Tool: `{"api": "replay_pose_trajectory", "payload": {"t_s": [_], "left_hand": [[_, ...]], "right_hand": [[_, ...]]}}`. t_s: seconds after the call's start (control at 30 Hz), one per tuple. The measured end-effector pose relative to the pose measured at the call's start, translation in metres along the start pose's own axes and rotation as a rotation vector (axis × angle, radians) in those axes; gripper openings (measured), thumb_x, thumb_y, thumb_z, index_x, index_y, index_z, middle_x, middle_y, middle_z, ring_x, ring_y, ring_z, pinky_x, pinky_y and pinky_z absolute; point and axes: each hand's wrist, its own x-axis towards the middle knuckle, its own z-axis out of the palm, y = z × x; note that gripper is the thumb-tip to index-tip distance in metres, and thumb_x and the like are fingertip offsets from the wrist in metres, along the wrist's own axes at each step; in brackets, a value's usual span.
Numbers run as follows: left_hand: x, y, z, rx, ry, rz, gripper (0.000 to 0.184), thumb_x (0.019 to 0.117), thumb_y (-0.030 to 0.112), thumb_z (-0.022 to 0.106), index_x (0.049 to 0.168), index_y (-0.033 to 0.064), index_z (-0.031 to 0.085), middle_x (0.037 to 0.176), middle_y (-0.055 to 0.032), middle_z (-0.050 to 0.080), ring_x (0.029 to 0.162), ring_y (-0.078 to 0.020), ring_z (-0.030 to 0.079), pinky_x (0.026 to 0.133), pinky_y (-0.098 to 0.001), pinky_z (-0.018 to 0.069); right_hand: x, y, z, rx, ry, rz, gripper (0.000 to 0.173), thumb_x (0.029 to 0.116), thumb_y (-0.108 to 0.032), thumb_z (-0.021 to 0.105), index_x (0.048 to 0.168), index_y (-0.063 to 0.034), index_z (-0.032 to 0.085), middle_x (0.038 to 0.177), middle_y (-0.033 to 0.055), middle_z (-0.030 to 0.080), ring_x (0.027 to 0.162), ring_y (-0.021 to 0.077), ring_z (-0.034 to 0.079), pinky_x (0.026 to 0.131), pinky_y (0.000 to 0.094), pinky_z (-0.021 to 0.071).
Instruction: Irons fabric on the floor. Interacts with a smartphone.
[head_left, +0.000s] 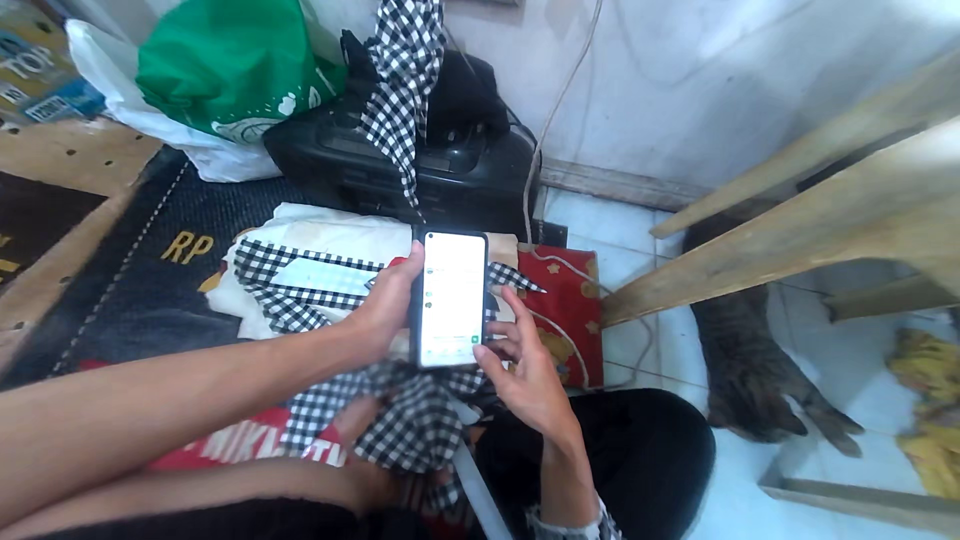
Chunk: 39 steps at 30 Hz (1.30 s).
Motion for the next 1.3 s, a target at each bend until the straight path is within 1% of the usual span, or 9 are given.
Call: {"api": "replay_pose_trajectory", "payload": {"t_s": [0.2, 0.33, 0.43, 0.53, 0.6, 0.7, 0.87, 0.97, 1.3], "left_hand": [[0.000, 0.000, -0.001, -0.001, -0.009, -0.005, 0.066, 0.1070, 0.059, 0.020, 0.133, 0.0109, 0.057, 0.112, -0.0088, 0.071, 0.099, -0.0209, 0.070, 0.085, -0.0421, 0.0571], [0.002, 0.001, 0.002, -0.012, 0.006, -0.003, 0.064, 0.1082, 0.056, 0.018, 0.130, 0.0105, 0.058, 0.107, -0.0080, 0.073, 0.096, -0.0199, 0.072, 0.082, -0.0411, 0.0597], [0.003, 0.001, 0.002, -0.013, 0.009, -0.002, 0.064, 0.1082, 0.056, 0.018, 0.129, 0.0106, 0.058, 0.107, -0.0078, 0.073, 0.096, -0.0199, 0.073, 0.082, -0.0409, 0.0596], [0.002, 0.000, 0.002, -0.010, 0.006, 0.008, 0.064, 0.1081, 0.056, 0.020, 0.130, 0.0103, 0.059, 0.108, -0.0079, 0.073, 0.097, -0.0197, 0.072, 0.084, -0.0410, 0.0591], [0.001, -0.001, 0.000, -0.011, -0.016, 0.005, 0.064, 0.1077, 0.058, 0.021, 0.133, 0.0109, 0.057, 0.113, -0.0081, 0.071, 0.100, -0.0201, 0.070, 0.087, -0.0413, 0.0573], [0.001, -0.002, 0.000, -0.004, -0.008, 0.006, 0.064, 0.1077, 0.057, 0.022, 0.132, 0.0105, 0.058, 0.112, -0.0081, 0.071, 0.099, -0.0194, 0.070, 0.086, -0.0404, 0.0574], [0.000, -0.002, 0.000, 0.001, -0.019, 0.007, 0.064, 0.1083, 0.056, 0.020, 0.132, 0.0105, 0.057, 0.111, -0.0083, 0.072, 0.098, -0.0196, 0.071, 0.085, -0.0403, 0.0576], [0.000, 0.001, 0.003, 0.003, -0.003, 0.004, 0.063, 0.1088, 0.054, 0.019, 0.129, 0.0089, 0.059, 0.107, -0.0081, 0.073, 0.095, -0.0188, 0.072, 0.083, -0.0392, 0.0591], [0.000, 0.001, 0.003, 0.027, 0.006, -0.001, 0.063, 0.1088, 0.054, 0.018, 0.132, 0.0095, 0.057, 0.108, -0.0080, 0.071, 0.096, -0.0180, 0.071, 0.084, -0.0390, 0.0579]], "right_hand": [[0.000, -0.001, 0.000, 0.000, 0.009, 0.014, 0.074, 0.0996, -0.015, 0.063, 0.162, -0.0134, 0.025, 0.124, 0.0133, 0.067, 0.091, 0.0119, 0.072, 0.077, 0.0252, 0.0604], [0.000, 0.001, 0.001, 0.016, 0.009, 0.012, 0.076, 0.0982, -0.017, 0.066, 0.163, -0.0139, 0.025, 0.124, 0.0135, 0.067, 0.093, 0.0130, 0.072, 0.079, 0.0265, 0.0611], [0.000, 0.002, 0.004, -0.007, 0.037, 0.034, 0.083, 0.0952, -0.024, 0.071, 0.163, -0.0136, 0.025, 0.123, 0.0140, 0.068, 0.093, 0.0144, 0.072, 0.079, 0.0282, 0.0610], [0.001, 0.003, 0.011, -0.080, 0.095, 0.063, 0.091, 0.0906, -0.036, 0.076, 0.163, -0.0149, 0.025, 0.120, 0.0134, 0.069, 0.093, 0.0164, 0.072, 0.080, 0.0324, 0.0608], [0.001, 0.002, 0.015, -0.143, 0.123, 0.089, 0.096, 0.0880, -0.043, 0.078, 0.164, -0.0184, 0.024, 0.120, 0.0127, 0.068, 0.094, 0.0174, 0.071, 0.081, 0.0355, 0.0605], [0.001, 0.001, 0.019, -0.221, 0.136, 0.125, 0.100, 0.0870, -0.048, 0.078, 0.164, -0.0193, 0.022, 0.121, 0.0118, 0.068, 0.095, 0.0181, 0.071, 0.083, 0.0384, 0.0601], [0.000, 0.001, 0.023, -0.295, 0.152, 0.115, 0.100, 0.0872, -0.051, 0.077, 0.164, -0.0166, 0.023, 0.120, 0.0128, 0.069, 0.095, 0.0204, 0.071, 0.083, 0.0414, 0.0595], [0.000, 0.001, 0.023, -0.309, 0.155, 0.102, 0.100, 0.0872, -0.050, 0.077, 0.164, -0.0163, 0.023, 0.119, 0.0134, 0.069, 0.095, 0.0204, 0.071, 0.082, 0.0406, 0.0595], [0.001, 0.001, 0.021, -0.285, 0.140, 0.086, 0.098, 0.0878, -0.050, 0.076, 0.164, -0.0161, 0.025, 0.117, 0.0120, 0.069, 0.093, 0.0190, 0.071, 0.081, 0.0397, 0.0595]]}}
